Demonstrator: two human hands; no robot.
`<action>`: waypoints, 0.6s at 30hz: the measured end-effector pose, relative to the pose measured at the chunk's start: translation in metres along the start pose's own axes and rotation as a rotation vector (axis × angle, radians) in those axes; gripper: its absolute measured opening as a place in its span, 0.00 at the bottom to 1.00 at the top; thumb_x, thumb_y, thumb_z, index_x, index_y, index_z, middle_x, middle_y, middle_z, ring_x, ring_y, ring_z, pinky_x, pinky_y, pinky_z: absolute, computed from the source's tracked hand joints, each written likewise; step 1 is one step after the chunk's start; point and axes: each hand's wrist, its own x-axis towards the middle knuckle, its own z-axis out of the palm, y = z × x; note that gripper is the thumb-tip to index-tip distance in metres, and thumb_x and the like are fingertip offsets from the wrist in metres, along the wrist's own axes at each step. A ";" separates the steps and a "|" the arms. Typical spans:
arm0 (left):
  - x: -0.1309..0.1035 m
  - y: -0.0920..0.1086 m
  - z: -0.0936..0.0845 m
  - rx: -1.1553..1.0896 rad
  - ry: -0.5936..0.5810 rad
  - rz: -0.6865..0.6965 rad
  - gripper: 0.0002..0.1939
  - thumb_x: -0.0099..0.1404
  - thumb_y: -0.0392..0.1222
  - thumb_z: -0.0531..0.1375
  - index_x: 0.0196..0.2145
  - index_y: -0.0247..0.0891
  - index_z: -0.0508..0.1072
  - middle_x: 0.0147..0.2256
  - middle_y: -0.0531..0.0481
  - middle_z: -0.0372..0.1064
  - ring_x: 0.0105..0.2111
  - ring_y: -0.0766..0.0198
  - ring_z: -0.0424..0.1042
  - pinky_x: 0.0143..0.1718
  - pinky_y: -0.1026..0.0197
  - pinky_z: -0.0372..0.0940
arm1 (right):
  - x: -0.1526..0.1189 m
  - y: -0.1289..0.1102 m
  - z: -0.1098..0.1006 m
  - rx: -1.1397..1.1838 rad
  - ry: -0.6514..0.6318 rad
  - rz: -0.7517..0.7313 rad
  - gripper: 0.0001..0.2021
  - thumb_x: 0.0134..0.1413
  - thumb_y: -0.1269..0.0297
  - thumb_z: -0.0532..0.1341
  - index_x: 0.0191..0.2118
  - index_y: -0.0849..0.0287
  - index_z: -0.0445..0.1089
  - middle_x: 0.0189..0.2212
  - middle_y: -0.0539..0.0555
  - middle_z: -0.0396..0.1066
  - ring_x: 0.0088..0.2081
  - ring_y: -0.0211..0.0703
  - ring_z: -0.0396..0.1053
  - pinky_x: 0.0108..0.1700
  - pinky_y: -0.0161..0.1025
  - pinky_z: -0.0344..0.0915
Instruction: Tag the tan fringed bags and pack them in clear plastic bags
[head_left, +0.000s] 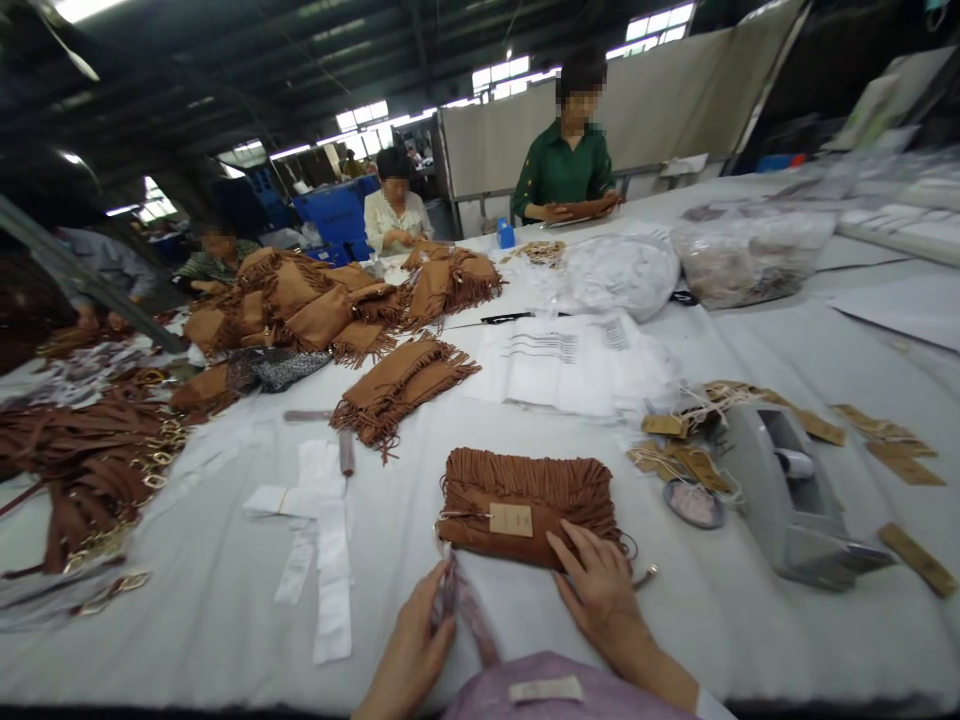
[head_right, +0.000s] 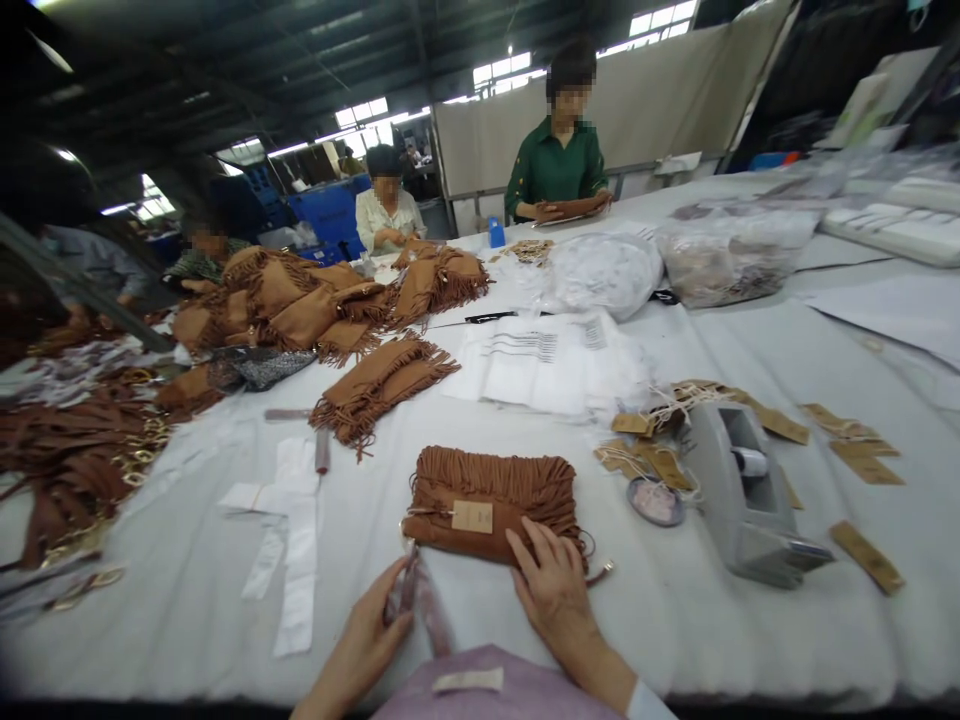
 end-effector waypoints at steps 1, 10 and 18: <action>0.000 0.005 0.007 -0.011 -0.014 0.013 0.29 0.61 0.34 0.54 0.60 0.40 0.60 0.58 0.42 0.64 0.57 0.56 0.63 0.60 0.51 0.59 | 0.001 0.000 0.001 -0.008 0.006 -0.004 0.20 0.59 0.66 0.54 0.57 0.53 0.66 0.55 0.60 0.66 0.53 0.54 0.63 0.52 0.52 0.57; 0.031 0.029 0.011 0.570 -0.221 0.328 0.19 0.61 0.31 0.53 0.50 0.39 0.70 0.34 0.45 0.75 0.35 0.56 0.73 0.36 0.58 0.66 | 0.009 0.002 0.010 -0.064 0.086 -0.057 0.16 0.56 0.65 0.59 0.51 0.54 0.71 0.50 0.61 0.71 0.48 0.55 0.65 0.51 0.54 0.55; 0.085 0.053 0.046 0.868 0.102 0.552 0.10 0.62 0.32 0.58 0.24 0.40 0.71 0.27 0.49 0.67 0.31 0.61 0.66 0.30 0.59 0.58 | 0.032 0.015 0.003 -0.026 0.101 -0.248 0.16 0.56 0.73 0.55 0.49 0.57 0.71 0.44 0.59 0.73 0.42 0.46 0.68 0.45 0.44 0.64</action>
